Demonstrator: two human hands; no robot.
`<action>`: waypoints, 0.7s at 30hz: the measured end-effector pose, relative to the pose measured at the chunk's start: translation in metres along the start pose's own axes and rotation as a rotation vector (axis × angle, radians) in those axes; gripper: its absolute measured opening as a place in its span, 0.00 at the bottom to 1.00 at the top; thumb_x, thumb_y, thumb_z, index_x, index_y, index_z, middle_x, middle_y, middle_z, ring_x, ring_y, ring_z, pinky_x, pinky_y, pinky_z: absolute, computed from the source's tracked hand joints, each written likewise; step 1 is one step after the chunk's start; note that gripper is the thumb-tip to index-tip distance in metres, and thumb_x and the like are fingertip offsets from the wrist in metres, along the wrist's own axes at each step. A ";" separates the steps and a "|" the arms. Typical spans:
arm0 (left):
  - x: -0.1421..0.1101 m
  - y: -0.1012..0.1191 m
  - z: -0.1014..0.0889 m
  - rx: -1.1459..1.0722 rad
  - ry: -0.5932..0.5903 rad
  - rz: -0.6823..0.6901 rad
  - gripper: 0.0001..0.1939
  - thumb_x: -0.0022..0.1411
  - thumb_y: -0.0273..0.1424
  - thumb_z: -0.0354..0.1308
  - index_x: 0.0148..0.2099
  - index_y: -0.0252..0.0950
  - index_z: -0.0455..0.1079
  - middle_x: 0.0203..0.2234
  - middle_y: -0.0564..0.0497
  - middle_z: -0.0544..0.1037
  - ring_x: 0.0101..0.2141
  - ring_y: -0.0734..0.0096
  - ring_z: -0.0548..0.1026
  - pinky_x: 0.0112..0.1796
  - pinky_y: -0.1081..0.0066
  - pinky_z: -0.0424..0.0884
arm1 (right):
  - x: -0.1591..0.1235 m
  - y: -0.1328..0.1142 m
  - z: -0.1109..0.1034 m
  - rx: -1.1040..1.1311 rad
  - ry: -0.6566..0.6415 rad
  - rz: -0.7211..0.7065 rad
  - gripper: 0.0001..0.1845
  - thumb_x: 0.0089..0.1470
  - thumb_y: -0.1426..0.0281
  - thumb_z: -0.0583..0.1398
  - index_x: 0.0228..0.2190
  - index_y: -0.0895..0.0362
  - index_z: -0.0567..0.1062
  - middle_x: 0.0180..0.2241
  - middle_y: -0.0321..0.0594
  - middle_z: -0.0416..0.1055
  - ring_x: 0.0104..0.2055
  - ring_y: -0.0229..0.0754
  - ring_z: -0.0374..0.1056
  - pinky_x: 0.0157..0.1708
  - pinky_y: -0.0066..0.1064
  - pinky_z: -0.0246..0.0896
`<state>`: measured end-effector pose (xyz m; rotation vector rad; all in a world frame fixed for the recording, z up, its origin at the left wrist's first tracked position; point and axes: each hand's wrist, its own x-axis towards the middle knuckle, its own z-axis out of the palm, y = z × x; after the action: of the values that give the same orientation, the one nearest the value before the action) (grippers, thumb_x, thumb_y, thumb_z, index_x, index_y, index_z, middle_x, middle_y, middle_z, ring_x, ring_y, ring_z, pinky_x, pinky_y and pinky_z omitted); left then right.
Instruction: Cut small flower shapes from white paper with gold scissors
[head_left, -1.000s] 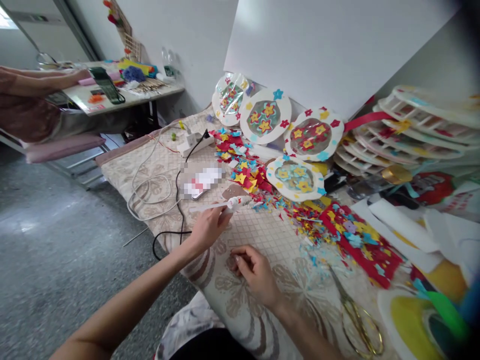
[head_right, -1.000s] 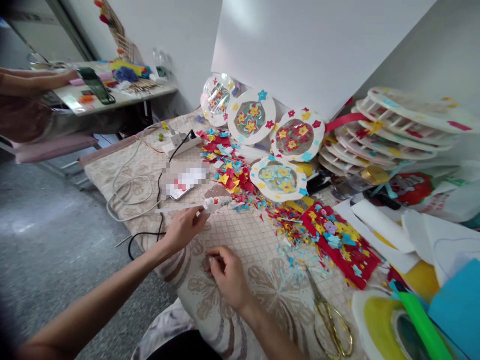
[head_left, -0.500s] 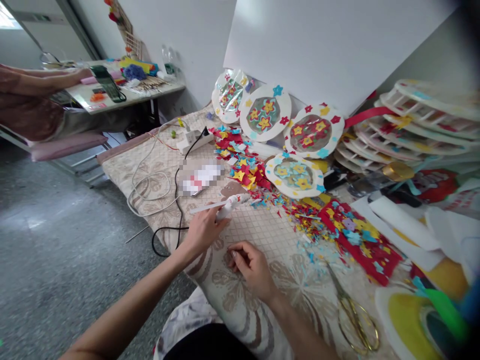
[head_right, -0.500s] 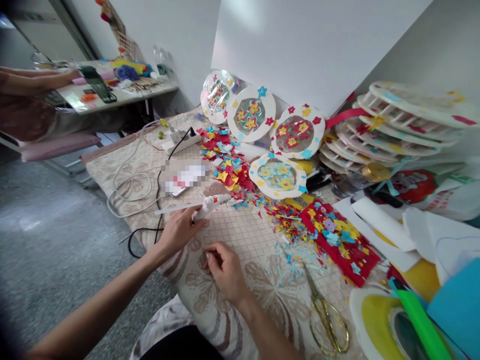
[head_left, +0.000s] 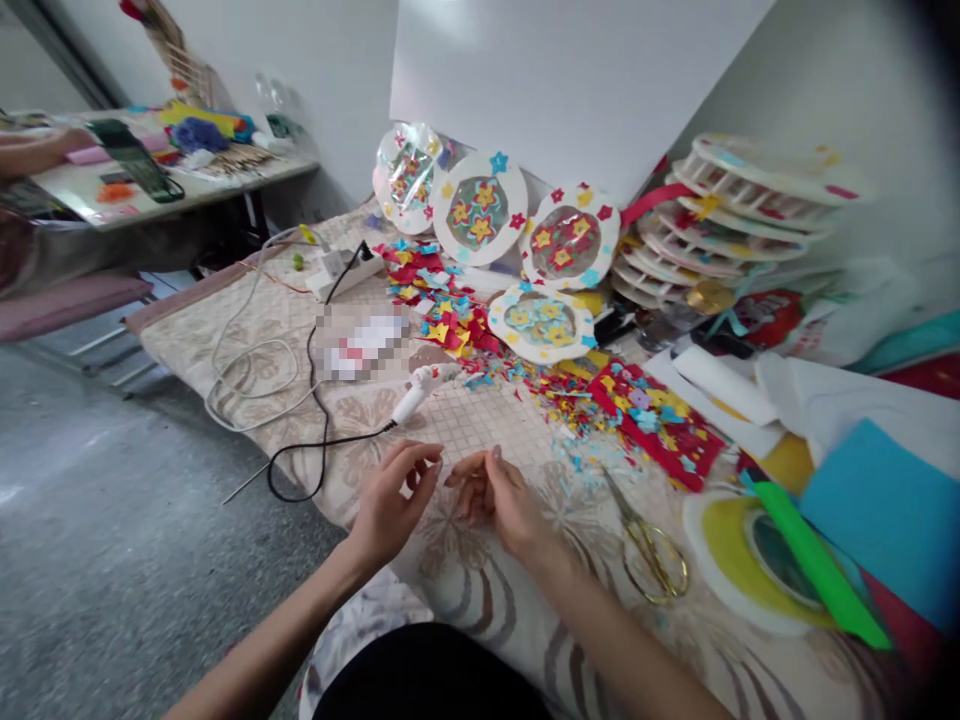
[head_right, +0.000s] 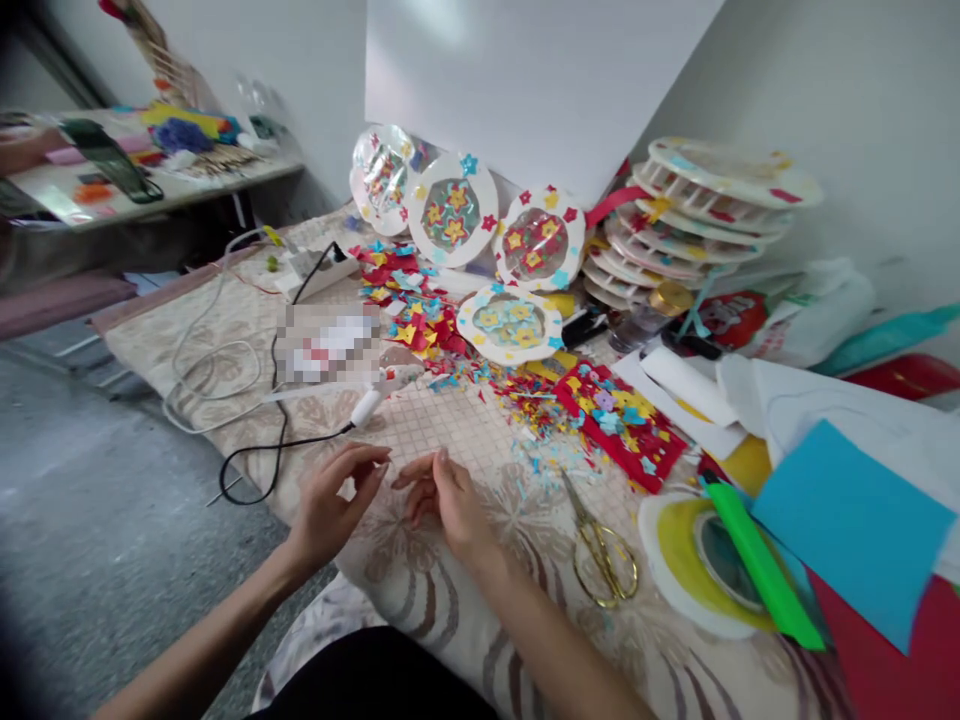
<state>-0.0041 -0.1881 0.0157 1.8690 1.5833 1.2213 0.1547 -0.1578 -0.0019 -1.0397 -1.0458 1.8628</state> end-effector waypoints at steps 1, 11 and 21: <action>0.002 0.003 0.005 -0.040 -0.086 -0.009 0.09 0.64 0.28 0.50 0.45 0.36 0.68 0.34 0.48 0.73 0.29 0.74 0.71 0.30 0.72 0.69 | -0.003 -0.002 -0.005 0.010 0.021 -0.011 0.32 0.55 0.44 0.47 0.32 0.59 0.74 0.26 0.40 0.72 0.18 0.33 0.64 0.16 0.25 0.59; 0.030 0.030 0.071 -0.025 -0.387 0.275 0.11 0.67 0.34 0.46 0.37 0.34 0.65 0.28 0.50 0.71 0.29 0.74 0.70 0.30 0.73 0.66 | -0.052 -0.014 -0.054 -0.038 0.148 -0.137 0.26 0.56 0.47 0.51 0.37 0.56 0.72 0.16 0.31 0.62 0.18 0.34 0.58 0.18 0.26 0.54; 0.071 0.046 0.137 0.402 -0.585 0.689 0.16 0.68 0.39 0.40 0.40 0.35 0.63 0.31 0.46 0.72 0.30 0.66 0.71 0.26 0.70 0.61 | -0.069 -0.021 -0.097 -0.397 0.363 -0.286 0.14 0.59 0.55 0.52 0.38 0.52 0.66 0.19 0.31 0.64 0.21 0.38 0.61 0.23 0.29 0.58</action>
<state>0.1328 -0.1034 0.0028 2.8339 0.9236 0.4662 0.2731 -0.1814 0.0041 -1.3158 -1.2893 1.2074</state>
